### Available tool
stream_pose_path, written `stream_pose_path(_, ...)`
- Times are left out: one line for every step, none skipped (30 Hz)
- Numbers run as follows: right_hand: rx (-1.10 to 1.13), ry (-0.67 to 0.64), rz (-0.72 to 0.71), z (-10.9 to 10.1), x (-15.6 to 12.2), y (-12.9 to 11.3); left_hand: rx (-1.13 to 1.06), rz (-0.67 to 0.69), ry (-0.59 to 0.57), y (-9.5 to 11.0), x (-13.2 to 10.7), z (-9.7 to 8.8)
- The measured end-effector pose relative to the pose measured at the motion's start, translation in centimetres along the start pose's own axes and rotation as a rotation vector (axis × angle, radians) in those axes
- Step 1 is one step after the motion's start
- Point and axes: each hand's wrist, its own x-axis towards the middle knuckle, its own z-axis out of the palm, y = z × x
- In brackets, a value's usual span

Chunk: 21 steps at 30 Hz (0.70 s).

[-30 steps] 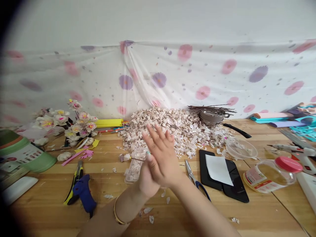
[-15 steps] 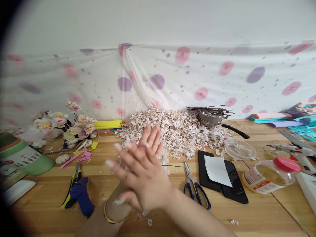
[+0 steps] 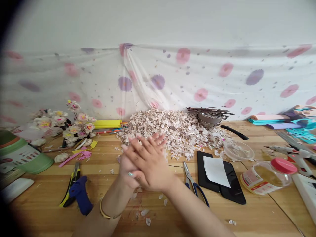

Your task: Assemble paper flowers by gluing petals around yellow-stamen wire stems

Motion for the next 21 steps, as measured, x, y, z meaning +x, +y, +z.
stream_pose_path(0.035, -0.002, -0.027, 0.7, 0.1, -0.6, -0.046, 0.035, 0.031, 1.5, -0.4, -1.7)
stream_pose_path(0.073, -0.013, -0.059, 1.4, 0.1, -1.2, -0.094, 0.059, 0.054, 3.0, -0.7, -3.5)
stream_pose_path(0.12, -0.034, -0.084, 2.0, 0.2, -1.9, -0.143, 0.076, 0.069, 4.4, -1.0, -5.1)
stream_pose_path(0.195, -0.053, -0.111, 2.4, 0.2, -2.4, -0.264, 0.143, 0.143, 5.7, -1.1, -6.5)
stream_pose_path(0.305, -0.073, -0.122, 2.6, 0.2, -2.9, -0.362, 0.194, 0.2, 6.7, -1.2, -7.5)
stream_pose_path(0.459, -0.084, -0.108, 2.6, 0.2, -3.3, -0.413, 0.204, 0.227, 7.4, -1.2, -8.1)
stream_pose_path(0.657, -0.075, -0.057, 2.5, 0.2, -3.5, -0.441, 0.225, 0.258, 7.9, -1.1, -8.4)
stream_pose_path(0.887, -0.05, 0.026, 2.2, 0.2, -3.6, -0.434, 0.256, 0.275, 8.1, -1.0, -8.4)
stream_pose_path(1.127, -0.006, 0.128, 1.8, 0.1, -3.6, -0.393, 0.297, 0.28, 8.2, -1.0, -8.3)
stream_pose_path(1.346, 0.052, 0.234, 1.3, 0.1, -3.5, -0.32, 0.347, 0.272, 8.2, -1.1, -8.0)
stream_pose_path(1.523, 0.116, 0.323, 0.8, 0.0, -3.3, -0.224, 0.398, 0.251, 8.1, -1.3, -7.7)
stream_pose_path(1.644, 0.17, 0.385, 0.3, 0.0, -3.0, -0.115, 0.446, 0.223, 8.0, -1.5, -7.4)
stream_pose_path(1.707, 0.207, 0.427, -0.2, 0.0, -2.7, -0.004, 0.48, 0.19, 7.9, -1.9, -7.1)
stream_pose_path(1.722, 0.225, 0.461, -0.7, 0.0, -2.4, 0.104, 0.505, 0.157, 7.9, -2.3, -6.8)
stream_pose_path(1.705, 0.225, 0.498, -1.1, 0.1, -2.2, 0.193, 0.525, 0.135, 7.9, -2.8, -6.5)
stream_pose_path(1.675, 0.211, 0.527, -1.4, 0.1, -2.0, 0.278, 0.526, 0.112, 8.0, -3.3, -6.3)
stream_pose_path(1.641, 0.193, 0.547, -1.8, 0.1, -1.8, 0.363, 0.504, 0.101, 8.2, -3.8, -6.1)
stream_pose_path(1.611, 0.176, 0.561, -2.0, 0.2, -1.8, 0.442, 0.457, 0.085, 8.4, -4.2, -5.8)
stream_pose_path(1.59, 0.166, 0.568, -2.3, 0.2, -1.8, 0.513, 0.408, 0.055, 8.6, -4.5, -5.6)
stream_pose_path(1.582, 0.163, 0.571, -2.5, 0.2, -1.9, 0.559, 0.375, 0.025, 8.8, -4.8, -5.5)
stream_pose_path(1.586, 0.166, 0.574, -2.7, 0.2, -2.0, 0.582, 0.349, -0.014, 8.9, -5.0, -5.3)
